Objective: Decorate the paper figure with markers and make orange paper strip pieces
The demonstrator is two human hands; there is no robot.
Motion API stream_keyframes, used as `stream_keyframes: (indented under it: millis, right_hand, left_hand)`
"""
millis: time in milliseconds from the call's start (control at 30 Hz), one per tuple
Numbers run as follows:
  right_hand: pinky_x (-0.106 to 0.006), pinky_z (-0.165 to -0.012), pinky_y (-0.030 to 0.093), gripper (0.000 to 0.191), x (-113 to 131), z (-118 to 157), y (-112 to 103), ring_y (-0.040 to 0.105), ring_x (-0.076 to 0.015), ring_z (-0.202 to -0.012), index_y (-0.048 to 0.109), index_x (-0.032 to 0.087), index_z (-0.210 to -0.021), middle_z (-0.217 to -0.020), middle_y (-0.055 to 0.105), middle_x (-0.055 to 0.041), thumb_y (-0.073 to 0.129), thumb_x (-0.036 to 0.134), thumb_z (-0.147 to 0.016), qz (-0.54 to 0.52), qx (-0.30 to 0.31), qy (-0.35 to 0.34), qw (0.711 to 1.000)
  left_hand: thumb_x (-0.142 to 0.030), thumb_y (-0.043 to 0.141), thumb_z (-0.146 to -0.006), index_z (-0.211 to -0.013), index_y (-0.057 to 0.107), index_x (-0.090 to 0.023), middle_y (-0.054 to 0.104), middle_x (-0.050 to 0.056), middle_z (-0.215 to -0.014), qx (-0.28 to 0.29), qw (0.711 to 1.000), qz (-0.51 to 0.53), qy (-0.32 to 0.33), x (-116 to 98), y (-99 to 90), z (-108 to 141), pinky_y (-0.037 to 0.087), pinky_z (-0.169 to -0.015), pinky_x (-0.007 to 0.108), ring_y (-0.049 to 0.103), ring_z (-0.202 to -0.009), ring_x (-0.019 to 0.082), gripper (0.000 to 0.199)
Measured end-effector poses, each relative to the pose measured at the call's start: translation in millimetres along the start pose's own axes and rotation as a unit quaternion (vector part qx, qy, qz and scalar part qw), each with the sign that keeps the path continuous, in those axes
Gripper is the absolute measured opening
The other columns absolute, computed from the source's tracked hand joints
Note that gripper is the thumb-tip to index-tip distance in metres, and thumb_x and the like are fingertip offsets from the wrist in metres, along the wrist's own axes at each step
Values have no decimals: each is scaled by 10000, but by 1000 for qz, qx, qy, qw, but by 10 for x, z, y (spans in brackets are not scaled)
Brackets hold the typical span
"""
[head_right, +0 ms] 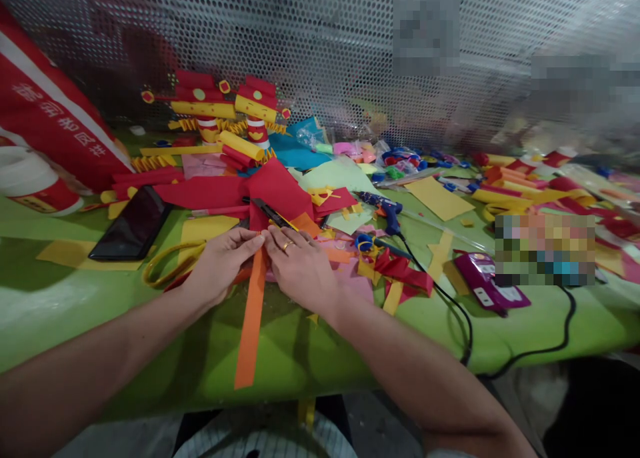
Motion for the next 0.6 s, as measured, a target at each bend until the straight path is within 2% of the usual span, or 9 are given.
stream_keyframes:
  millis: [133, 233, 333, 400, 600]
  right_hand:
    - [-397, -930, 466, 378, -116, -3, -18, 577, -220, -1105, 603, 134, -1180, -1197, 630, -122, 370, 190, -887, -126, -18, 20, 992]
    - [-338, -798, 501, 322, -276, -12, -49, 647, -191, -910, 667, 180, -1060, -1002, 713, -83, 401, 223, -885, -227, -29, 74, 971]
    - [-284, -626, 461, 241, -414, -10, -24, 626, -164, -673, 707, 207, -862, -761, 715, -41, 470, 246, -857, -259, -10, 153, 954]
    - [-258, -557, 408, 223, -440, -8, 0, 582, -145, -591, 695, 204, -746, -661, 678, -23, 500, 254, -841, -275, 6, 180, 944]
    - [-237, -532, 370, 191, -418, -7, 2, 551, -124, -560, 637, 192, -655, -615, 652, -4, 519, 222, -803, -322, 5, 192, 927]
  left_hand:
    - [-328, 704, -638, -716, 603, -160, 633, -13, -650, -14, 999, -51, 11, -1, -36, -18, 489, -600, 242, 583, -625, 118, 210]
    - [-318, 670, -676, -722, 600, -167, 620, -20, -642, -4, 996, -86, 13, -6, -20, -3, 461, -570, 227, 562, -588, 106, 173]
    - [-302, 653, -695, -730, 605, -168, 608, -23, -634, 7, 992, -120, 25, -24, 0, 15, 449, -578, 232, 547, -581, 105, 147]
    - [-291, 645, -703, -730, 607, -165, 616, -14, -658, 10, 990, -139, 36, -40, 6, 23, 449, -596, 239, 549, -604, 110, 134]
    - [-278, 624, -709, -732, 598, -164, 612, -14, -677, 37, 988, -148, 30, -35, 41, 30, 439, -598, 238, 544, -608, 106, 119]
Point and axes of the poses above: each hand's wrist, its own z-axis away from the middle knuckle, its own y-axis out of the palm, x = y × z, the point moved 8 cm from there along -z, towards the middle knuckle
